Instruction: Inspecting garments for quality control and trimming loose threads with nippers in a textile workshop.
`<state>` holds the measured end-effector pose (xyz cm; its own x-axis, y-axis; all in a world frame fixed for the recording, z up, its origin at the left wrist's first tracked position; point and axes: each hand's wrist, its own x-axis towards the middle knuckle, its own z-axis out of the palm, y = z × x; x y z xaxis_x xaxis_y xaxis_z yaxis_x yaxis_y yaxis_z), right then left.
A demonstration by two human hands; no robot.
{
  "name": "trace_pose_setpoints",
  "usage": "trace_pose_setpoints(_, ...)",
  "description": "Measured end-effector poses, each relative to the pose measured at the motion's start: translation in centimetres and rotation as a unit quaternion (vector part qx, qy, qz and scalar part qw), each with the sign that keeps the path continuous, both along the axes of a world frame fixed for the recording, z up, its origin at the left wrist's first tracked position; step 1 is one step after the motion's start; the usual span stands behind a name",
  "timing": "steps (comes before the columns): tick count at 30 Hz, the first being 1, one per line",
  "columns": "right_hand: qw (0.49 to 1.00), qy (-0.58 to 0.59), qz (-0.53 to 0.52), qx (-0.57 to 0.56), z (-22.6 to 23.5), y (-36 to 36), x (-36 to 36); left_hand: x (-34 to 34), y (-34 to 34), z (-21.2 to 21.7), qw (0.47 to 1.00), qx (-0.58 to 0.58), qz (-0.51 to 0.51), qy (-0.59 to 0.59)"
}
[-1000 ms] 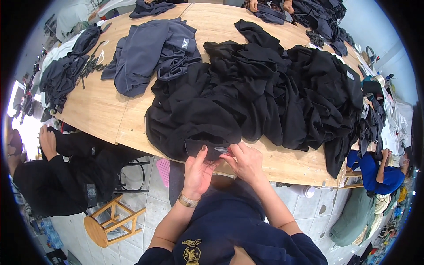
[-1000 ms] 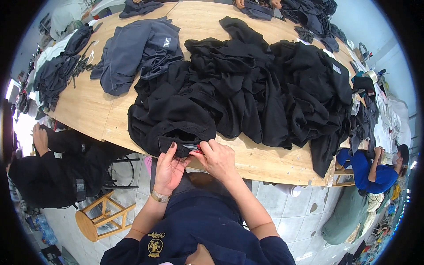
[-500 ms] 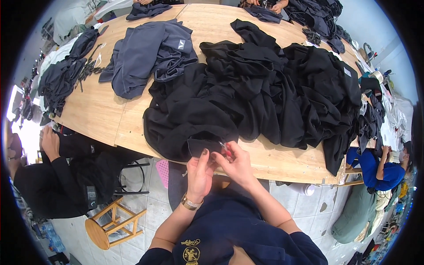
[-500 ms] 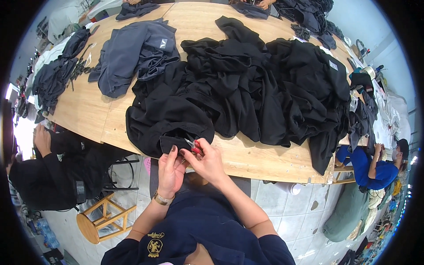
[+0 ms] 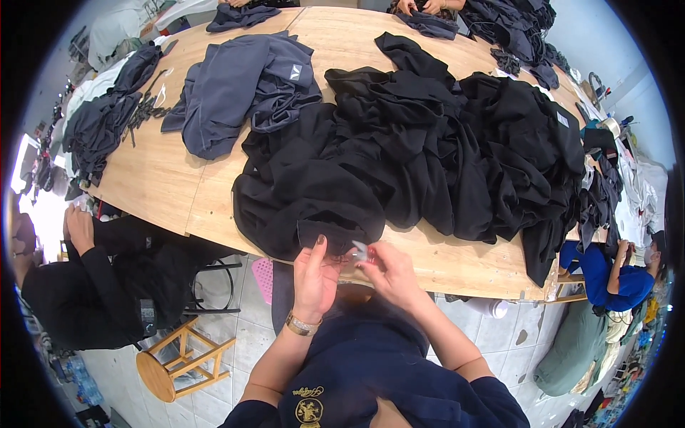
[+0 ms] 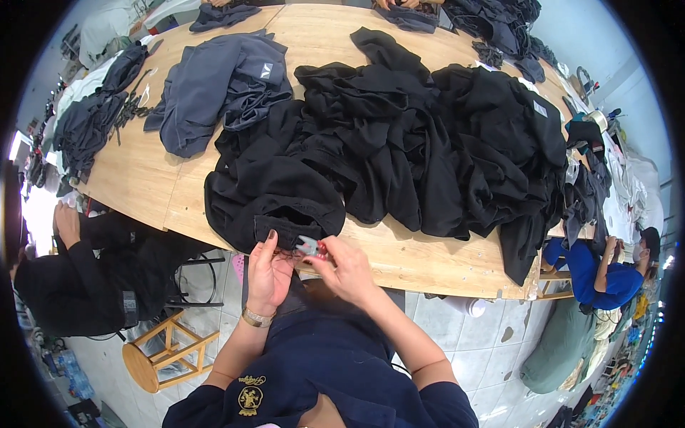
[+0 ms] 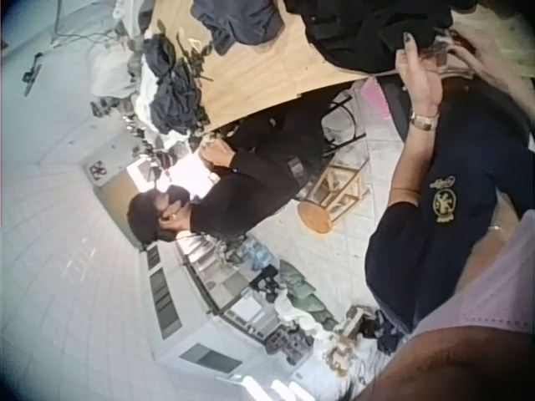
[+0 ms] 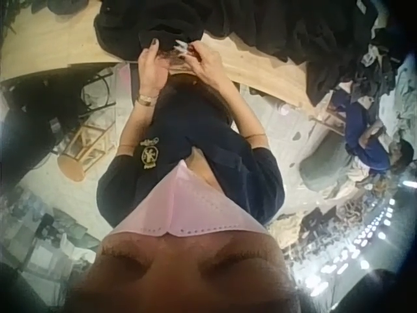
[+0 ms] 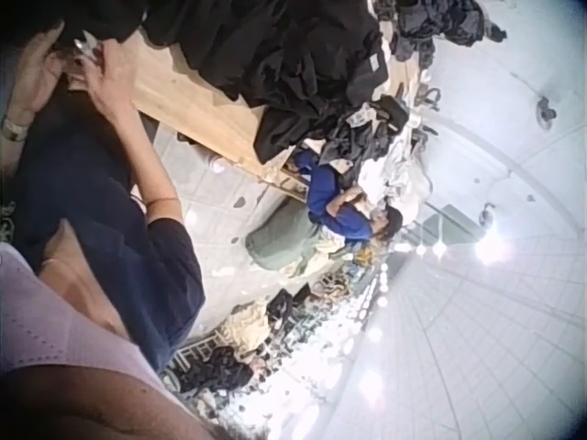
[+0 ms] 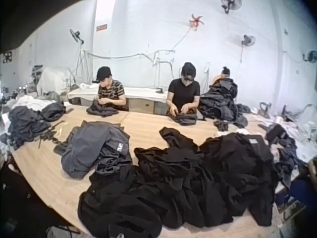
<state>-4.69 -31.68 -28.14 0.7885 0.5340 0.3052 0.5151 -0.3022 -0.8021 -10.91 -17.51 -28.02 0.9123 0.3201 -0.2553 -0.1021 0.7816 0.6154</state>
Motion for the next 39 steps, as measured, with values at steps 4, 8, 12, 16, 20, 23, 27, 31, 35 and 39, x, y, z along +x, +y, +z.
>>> trace_pose_setpoints(4,0.992,-0.097,-0.02,-0.077,-0.7,-0.4,1.1,0.1,-0.3,0.5,1.0,0.008,0.014,-0.001)
trace_pose_setpoints(8,0.984,-0.145,-0.045,-0.096,0.1,0.0,1.4,-0.1,-0.3,0.3,1.0,0.014,0.012,0.005)
trace_pose_setpoints(12,0.979,-0.183,-0.059,-0.07,-0.3,0.0,1.8,-0.1,-0.5,0.3,1.0,0.017,0.011,0.001)
trace_pose_setpoints(16,0.967,-0.231,-0.061,-0.085,0.0,0.0,2.0,-0.1,-0.5,0.5,1.0,0.018,0.008,0.007)
trace_pose_setpoints(20,0.962,-0.246,-0.058,-0.1,0.0,-0.1,2.1,0.0,-0.6,0.4,1.0,0.021,0.01,0.021)
trace_pose_setpoints(23,0.961,-0.252,-0.053,-0.099,0.0,-0.1,2.2,-0.1,-0.7,0.2,0.999,0.029,0.007,0.019)
trace_pose_setpoints(27,0.962,-0.25,-0.045,-0.1,0.1,0.0,2.3,-0.2,-0.8,0.2,0.999,0.044,0.013,0.019)
trace_pose_setpoints(31,0.968,-0.231,-0.04,-0.09,-0.5,-0.2,2.4,0.0,-0.7,0.2,0.999,0.039,0.007,0.016)
trace_pose_setpoints(35,0.968,-0.232,-0.039,-0.083,-0.5,-0.3,2.4,0.1,-0.7,0.4,0.999,0.032,0.013,0.023)
trace_pose_setpoints(39,0.966,-0.24,-0.037,-0.092,-0.3,-0.1,2.4,-0.1,-0.6,0.1,0.999,0.029,0.002,0.016)
